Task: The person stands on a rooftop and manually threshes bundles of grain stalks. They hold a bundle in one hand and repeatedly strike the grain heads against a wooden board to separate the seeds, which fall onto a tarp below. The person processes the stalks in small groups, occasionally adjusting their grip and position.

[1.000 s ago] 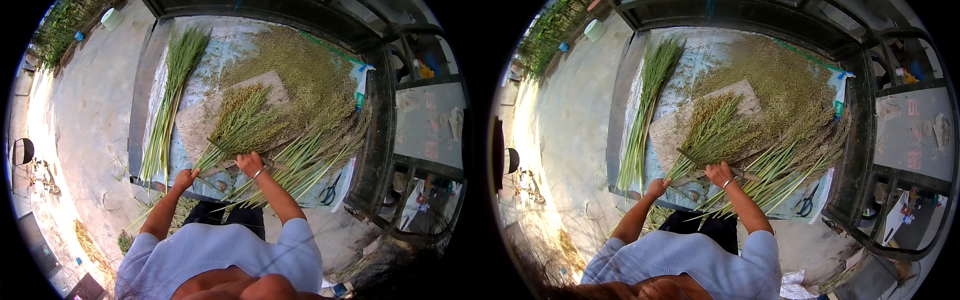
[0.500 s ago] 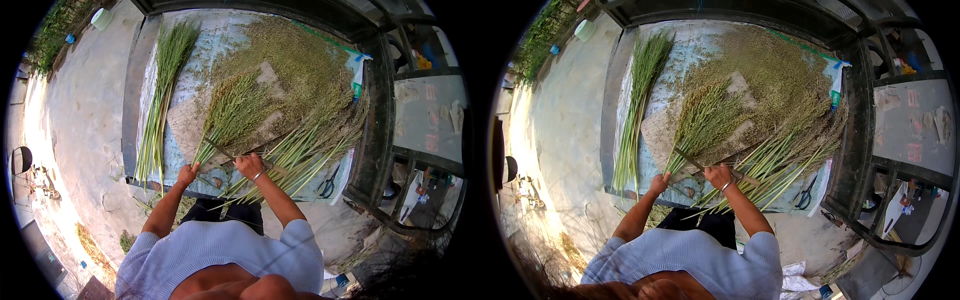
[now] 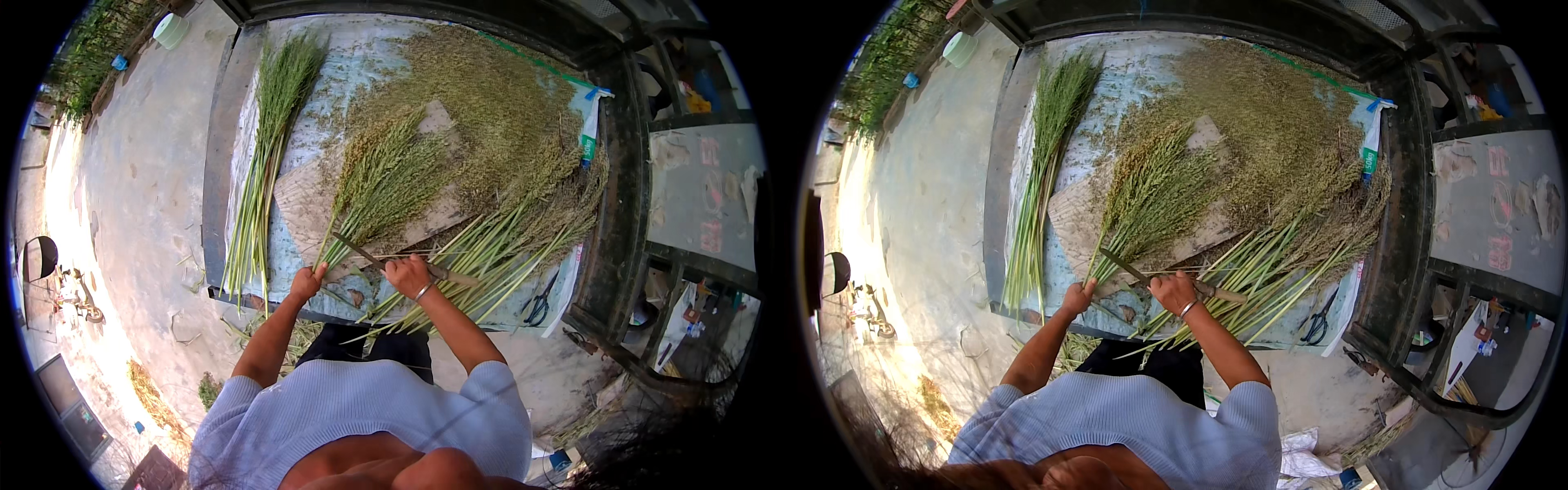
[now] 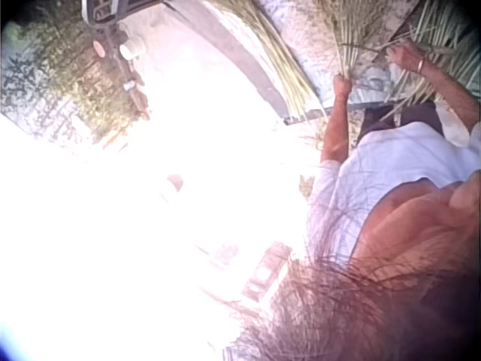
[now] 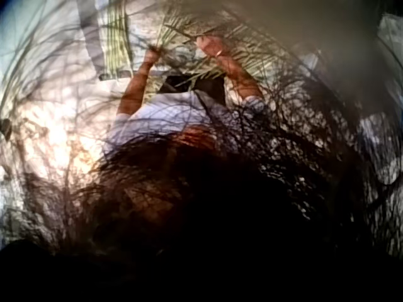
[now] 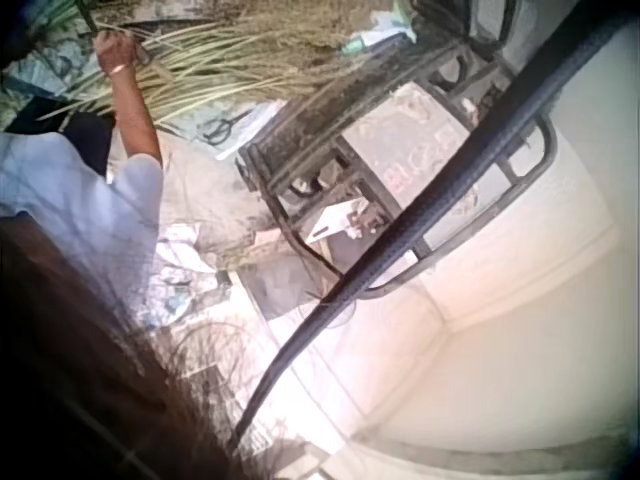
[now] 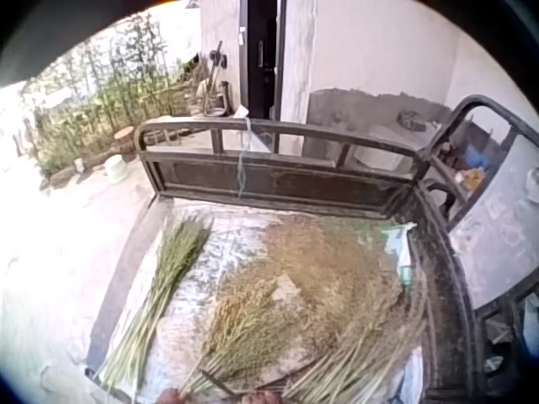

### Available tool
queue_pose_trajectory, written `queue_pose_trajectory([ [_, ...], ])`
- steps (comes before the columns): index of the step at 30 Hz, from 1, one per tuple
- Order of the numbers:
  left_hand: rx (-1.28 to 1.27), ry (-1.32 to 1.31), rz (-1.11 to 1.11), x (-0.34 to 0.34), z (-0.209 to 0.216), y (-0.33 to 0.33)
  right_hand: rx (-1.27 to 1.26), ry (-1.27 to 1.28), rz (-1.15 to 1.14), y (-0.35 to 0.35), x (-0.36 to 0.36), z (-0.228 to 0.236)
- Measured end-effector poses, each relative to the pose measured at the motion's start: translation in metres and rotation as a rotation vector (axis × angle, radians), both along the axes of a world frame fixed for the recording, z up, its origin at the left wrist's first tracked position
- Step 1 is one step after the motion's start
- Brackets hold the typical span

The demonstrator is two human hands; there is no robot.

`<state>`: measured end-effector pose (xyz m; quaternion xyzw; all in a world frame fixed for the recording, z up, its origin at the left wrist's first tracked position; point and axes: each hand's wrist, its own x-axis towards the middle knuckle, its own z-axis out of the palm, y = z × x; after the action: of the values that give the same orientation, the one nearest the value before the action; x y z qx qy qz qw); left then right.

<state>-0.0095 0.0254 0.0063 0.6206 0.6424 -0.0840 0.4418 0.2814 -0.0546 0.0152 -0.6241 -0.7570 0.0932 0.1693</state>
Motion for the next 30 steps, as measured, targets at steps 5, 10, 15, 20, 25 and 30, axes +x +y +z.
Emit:
queue_pose_trajectory([
  [5, 0.080, -0.013, -0.030, -0.009, -0.013, 0.000, -0.150, -0.276, -0.258, 0.016, 0.112, -0.017],
  [10, 0.013, 0.025, -0.089, -0.008, -0.005, 0.011, -0.086, -0.381, -0.623, 0.027, 0.143, -0.004],
  [15, -0.007, 0.040, -0.091, -0.006, -0.005, 0.005, -0.047, 0.093, 0.012, -0.009, 0.001, -0.008],
  [20, -0.018, 0.002, -0.105, -0.009, -0.005, 0.013, -0.043, -0.200, -0.200, 0.008, 0.094, -0.040],
  [25, 0.030, 0.097, -0.171, -0.015, -0.003, 0.011, -0.135, -0.359, -0.779, 0.035, 0.159, 0.012],
  [30, 0.008, 0.118, -0.196, -0.013, 0.013, 0.018, 0.045, -0.031, -0.122, 0.042, 0.020, 0.051],
])
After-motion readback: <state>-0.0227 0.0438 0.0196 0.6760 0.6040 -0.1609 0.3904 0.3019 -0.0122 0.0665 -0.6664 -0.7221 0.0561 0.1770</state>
